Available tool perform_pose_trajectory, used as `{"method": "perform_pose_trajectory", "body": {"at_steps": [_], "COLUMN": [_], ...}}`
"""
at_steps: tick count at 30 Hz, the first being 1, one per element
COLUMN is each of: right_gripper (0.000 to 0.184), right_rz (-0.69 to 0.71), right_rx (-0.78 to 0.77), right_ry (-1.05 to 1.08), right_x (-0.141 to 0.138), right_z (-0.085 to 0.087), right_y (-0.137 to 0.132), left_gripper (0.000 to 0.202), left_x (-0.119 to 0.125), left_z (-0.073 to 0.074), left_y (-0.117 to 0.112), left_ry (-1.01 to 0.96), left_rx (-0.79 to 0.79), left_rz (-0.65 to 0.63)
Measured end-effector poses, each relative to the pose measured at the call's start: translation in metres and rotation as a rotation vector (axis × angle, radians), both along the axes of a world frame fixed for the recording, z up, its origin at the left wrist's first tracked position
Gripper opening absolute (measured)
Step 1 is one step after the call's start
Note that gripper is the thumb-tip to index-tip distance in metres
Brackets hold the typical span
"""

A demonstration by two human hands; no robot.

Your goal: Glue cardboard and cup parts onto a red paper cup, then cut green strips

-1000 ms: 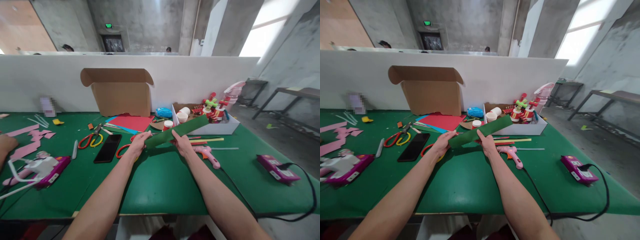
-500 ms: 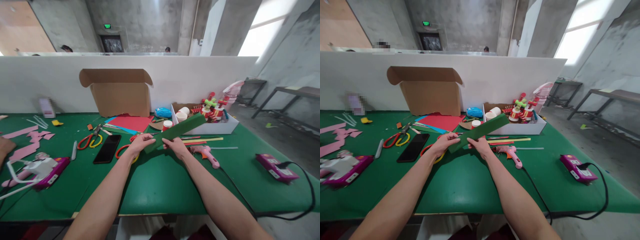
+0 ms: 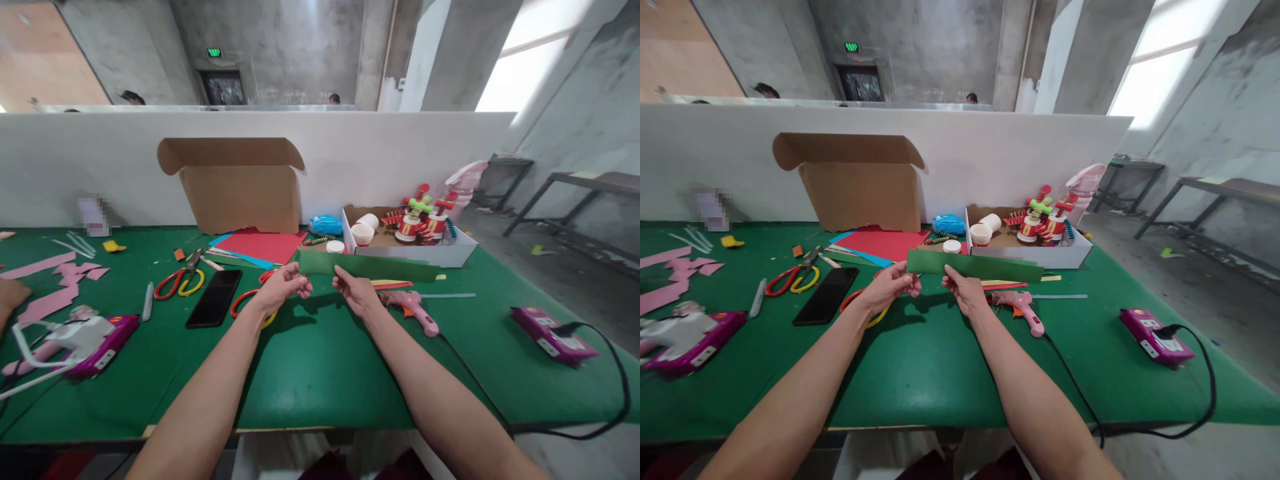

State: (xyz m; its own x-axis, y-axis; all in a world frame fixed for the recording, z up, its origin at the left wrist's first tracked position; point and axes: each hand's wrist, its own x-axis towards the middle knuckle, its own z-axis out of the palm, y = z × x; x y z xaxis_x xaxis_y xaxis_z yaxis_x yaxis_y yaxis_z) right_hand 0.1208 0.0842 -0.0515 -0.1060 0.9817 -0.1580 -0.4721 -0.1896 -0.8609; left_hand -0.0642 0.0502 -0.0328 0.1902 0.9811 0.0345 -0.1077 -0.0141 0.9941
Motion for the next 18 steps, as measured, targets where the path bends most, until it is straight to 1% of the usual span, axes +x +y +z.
{"method": "perform_pose_trajectory", "body": {"at_steps": [1, 3, 5, 7, 10, 12, 14, 18], "right_gripper": [0.029, 0.026, 0.024, 0.023, 0.024, 0.026, 0.029, 0.034], "right_rz": [0.008, 0.048, 0.115, 0.166, 0.15, 0.129, 0.134, 0.199], "right_rx": [-0.005, -0.014, -0.025, -0.019, 0.031, 0.052, 0.057, 0.109], "right_ry": [0.005, 0.003, -0.021, -0.044, -0.05, -0.053, -0.062, -0.119], "right_x": [-0.002, -0.006, -0.01, -0.01, -0.005, -0.003, -0.003, -0.01], "right_z": [-0.001, -0.001, -0.001, 0.0, 0.004, 0.005, 0.006, 0.003], "right_y": [-0.002, -0.008, -0.013, -0.015, -0.011, -0.007, -0.007, -0.015], "left_gripper": [0.045, 0.04, 0.04, 0.041, 0.04, 0.041, 0.042, 0.045], "left_x": [0.003, 0.01, 0.015, 0.015, 0.011, 0.008, 0.008, 0.016], "left_z": [-0.002, -0.005, -0.009, -0.01, -0.008, -0.006, -0.007, -0.012], "left_y": [-0.002, -0.004, -0.004, -0.002, 0.001, 0.002, 0.002, 0.0], "left_ry": [0.029, 0.077, 0.093, 0.09, 0.067, 0.044, 0.05, 0.125], "left_rx": [0.014, 0.051, 0.062, 0.036, 0.019, 0.034, 0.021, -0.059], "left_rz": [-0.04, -0.048, 0.02, 0.115, 0.236, 0.276, 0.243, 0.06]}}
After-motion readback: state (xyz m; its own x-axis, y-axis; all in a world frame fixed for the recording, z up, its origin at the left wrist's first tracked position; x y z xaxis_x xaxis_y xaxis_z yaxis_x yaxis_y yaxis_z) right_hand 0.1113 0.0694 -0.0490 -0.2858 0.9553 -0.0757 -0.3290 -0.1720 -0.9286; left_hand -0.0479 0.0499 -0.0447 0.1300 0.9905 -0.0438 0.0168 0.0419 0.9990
